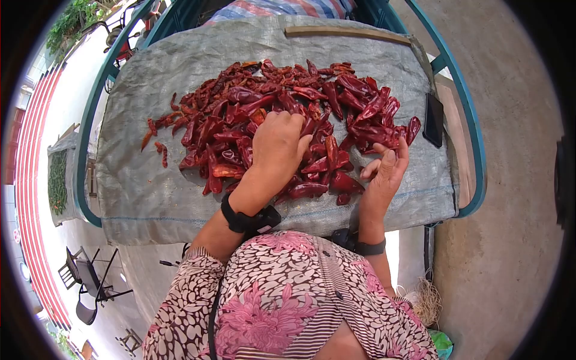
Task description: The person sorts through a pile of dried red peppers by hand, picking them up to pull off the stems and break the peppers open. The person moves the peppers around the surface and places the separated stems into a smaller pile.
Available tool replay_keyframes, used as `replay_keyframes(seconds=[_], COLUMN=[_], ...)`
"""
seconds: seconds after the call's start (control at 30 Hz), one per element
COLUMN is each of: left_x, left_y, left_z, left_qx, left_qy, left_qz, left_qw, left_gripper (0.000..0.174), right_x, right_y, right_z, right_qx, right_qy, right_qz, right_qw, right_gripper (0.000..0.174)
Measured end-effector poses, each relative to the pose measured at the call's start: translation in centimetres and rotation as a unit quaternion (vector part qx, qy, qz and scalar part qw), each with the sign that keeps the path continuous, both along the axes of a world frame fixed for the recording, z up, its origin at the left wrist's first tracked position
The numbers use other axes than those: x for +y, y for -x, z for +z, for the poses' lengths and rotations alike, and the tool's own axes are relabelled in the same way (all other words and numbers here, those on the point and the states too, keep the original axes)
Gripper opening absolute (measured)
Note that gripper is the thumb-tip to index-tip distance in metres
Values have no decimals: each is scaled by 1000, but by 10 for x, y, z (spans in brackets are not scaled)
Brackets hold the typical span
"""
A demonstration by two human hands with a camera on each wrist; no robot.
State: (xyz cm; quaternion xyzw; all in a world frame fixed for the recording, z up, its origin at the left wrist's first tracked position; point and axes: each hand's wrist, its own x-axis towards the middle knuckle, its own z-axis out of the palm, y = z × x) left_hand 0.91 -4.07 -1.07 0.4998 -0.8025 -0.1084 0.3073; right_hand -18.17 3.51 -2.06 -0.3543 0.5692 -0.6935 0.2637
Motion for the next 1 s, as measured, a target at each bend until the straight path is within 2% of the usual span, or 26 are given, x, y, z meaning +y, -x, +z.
replay_keyframes(seconds=[0.1, 0.17, 0.27, 0.4, 0.5, 0.63, 0.87, 0.97, 1.0], left_x=[-1, -2, 3, 12, 18, 26, 41, 46, 47], left_y=[2, 1, -3, -1, 5, 5, 7, 11, 13], left_z=[-5, -7, 7, 21, 16, 11, 15, 17, 16], left_qx=[-27, -32, 47, 121, 160, 116, 55, 69, 77], left_qy=[15, 25, 54, 29, -17, -37, -48, -59, -67], left_qz=[3, 4, -60, -188, -218, -218, -207, -203, -202], left_qw=[1000, 999, 996, 974, 963, 968, 976, 975, 974], left_gripper=[26, 24, 21, 18, 17, 24, 33, 34, 34], right_x=[-4, 0, 4, 4, 4, 9, 8, 14, 16], right_y=[-3, 2, -4, -13, -14, -12, -16, -9, -5], right_z=[4, -5, -6, 6, 7, -8, -1, 11, 14], right_qx=[6, 24, 25, 73, 128, 72, 172, -27, -51], right_qy=[18, -9, -35, -82, -116, -120, -85, -149, -148], right_qz=[-34, 23, 108, 190, 247, 207, 217, 291, 299], right_qw=[999, 999, 993, 976, 953, 968, 957, 945, 941], right_gripper=[46, 42, 38, 42, 39, 30, 21, 22, 22])
